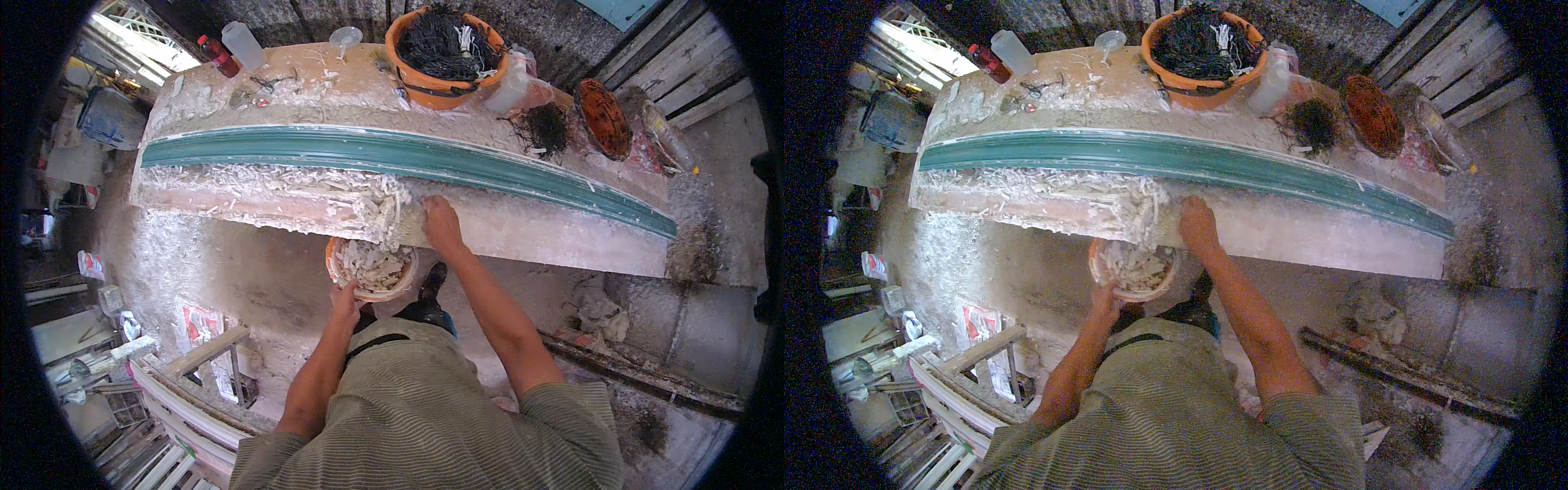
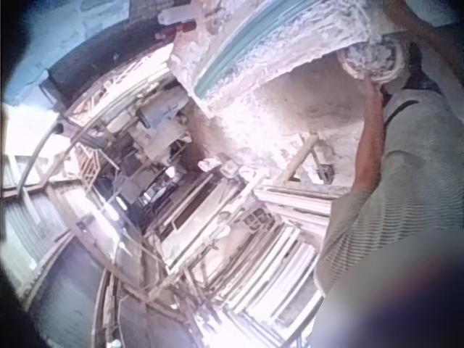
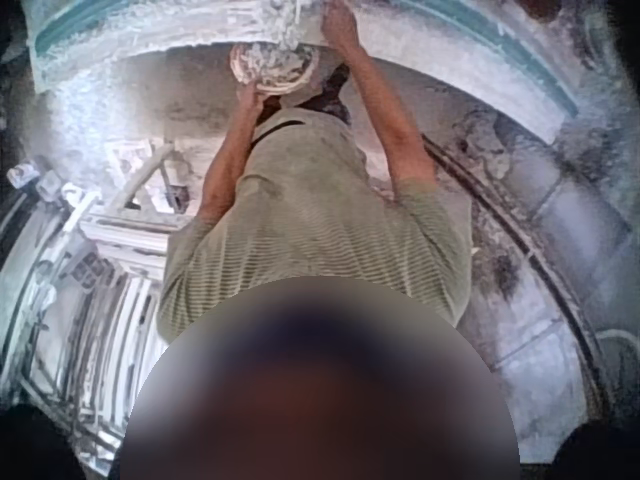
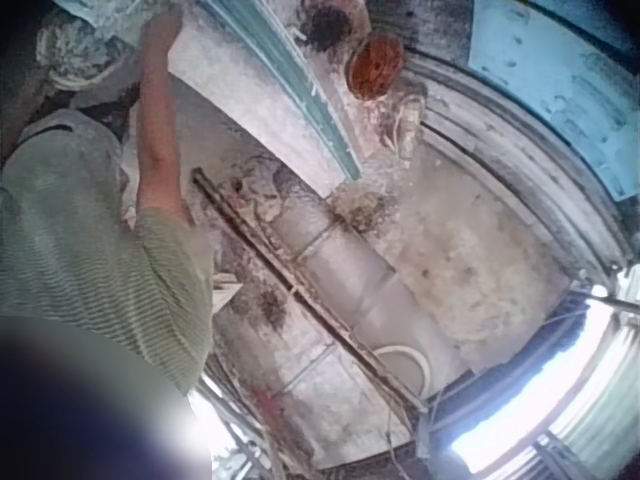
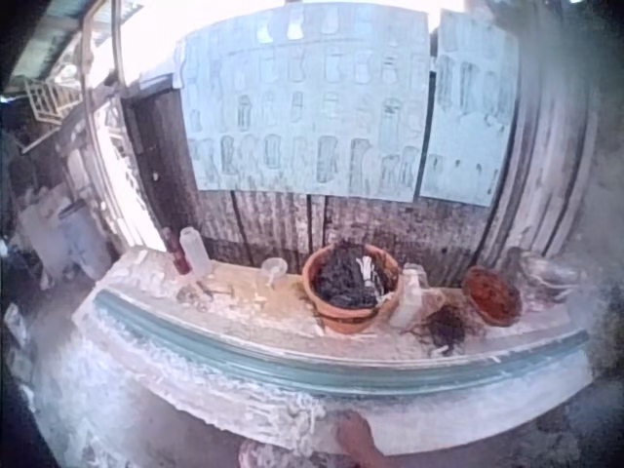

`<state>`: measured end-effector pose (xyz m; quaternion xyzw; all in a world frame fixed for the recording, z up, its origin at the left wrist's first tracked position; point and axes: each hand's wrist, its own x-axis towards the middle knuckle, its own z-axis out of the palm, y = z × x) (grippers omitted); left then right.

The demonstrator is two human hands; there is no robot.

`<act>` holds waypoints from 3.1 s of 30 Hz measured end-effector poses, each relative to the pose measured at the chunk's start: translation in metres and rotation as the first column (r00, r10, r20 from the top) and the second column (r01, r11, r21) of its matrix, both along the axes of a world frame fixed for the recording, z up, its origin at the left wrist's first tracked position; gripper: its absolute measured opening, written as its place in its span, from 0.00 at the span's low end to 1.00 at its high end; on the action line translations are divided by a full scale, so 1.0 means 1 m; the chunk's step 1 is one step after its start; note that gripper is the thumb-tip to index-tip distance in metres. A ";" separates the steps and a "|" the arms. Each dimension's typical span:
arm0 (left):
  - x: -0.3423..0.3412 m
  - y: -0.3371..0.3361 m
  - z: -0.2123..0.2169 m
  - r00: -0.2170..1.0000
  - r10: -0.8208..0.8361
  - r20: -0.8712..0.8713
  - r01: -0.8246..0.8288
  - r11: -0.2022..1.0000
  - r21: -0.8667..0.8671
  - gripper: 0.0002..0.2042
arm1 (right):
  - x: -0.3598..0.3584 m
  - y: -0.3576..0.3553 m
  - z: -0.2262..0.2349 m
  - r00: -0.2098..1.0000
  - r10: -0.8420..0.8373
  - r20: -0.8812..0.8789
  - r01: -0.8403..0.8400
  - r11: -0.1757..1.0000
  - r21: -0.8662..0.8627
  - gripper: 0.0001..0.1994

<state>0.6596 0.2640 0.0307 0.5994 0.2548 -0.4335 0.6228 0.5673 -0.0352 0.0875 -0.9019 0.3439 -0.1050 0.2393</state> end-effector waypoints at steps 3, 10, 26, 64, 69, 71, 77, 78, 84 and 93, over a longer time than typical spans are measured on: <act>-0.003 0.003 0.008 0.999 0.025 0.038 -0.026 1.000 0.001 0.23 | -0.011 0.018 0.010 0.997 0.064 -0.035 -0.063 0.998 0.031 0.14; 0.000 0.006 0.001 0.998 0.045 0.051 -0.041 0.995 -0.093 0.22 | 0.007 0.021 0.038 0.988 -0.042 0.149 0.034 0.998 0.061 0.15; -0.003 0.015 -0.003 0.991 0.127 0.037 -0.124 0.989 -0.079 0.21 | 0.056 0.048 0.054 0.923 -0.329 -0.199 0.380 0.859 0.343 0.27; 0.004 0.016 -0.020 0.995 0.081 0.055 -0.076 0.993 -0.085 0.22 | 0.007 0.012 0.013 0.993 -0.030 0.115 0.059 0.963 -0.262 0.16; 0.003 0.009 -0.015 0.997 0.054 0.063 -0.047 0.994 -0.103 0.23 | 0.004 0.021 -0.026 0.996 0.074 0.054 -0.057 0.961 -0.269 0.14; 0.001 0.005 -0.011 0.997 0.052 0.059 -0.045 0.994 -0.104 0.23 | -0.002 0.052 -0.025 0.996 0.092 -0.002 -0.089 0.963 -0.254 0.16; -0.004 -0.001 -0.007 0.995 0.085 0.043 -0.083 0.996 -0.043 0.23 | -0.031 0.074 0.003 0.998 0.061 -0.020 -0.063 0.985 -0.162 0.16; -0.004 0.000 -0.008 0.995 0.079 0.054 -0.076 0.995 -0.064 0.23 | -0.036 0.061 0.005 0.999 -0.041 0.014 0.042 0.988 -0.147 0.16; -0.004 0.001 -0.014 0.995 0.080 0.065 -0.077 0.996 -0.046 0.22 | -0.042 0.021 -0.010 0.942 -0.335 -0.007 0.332 0.935 -0.129 0.10; -0.001 0.005 -0.002 0.996 0.063 0.069 -0.057 0.994 -0.090 0.21 | -0.013 0.104 0.013 0.989 -0.016 -0.150 0.005 0.997 -0.076 0.17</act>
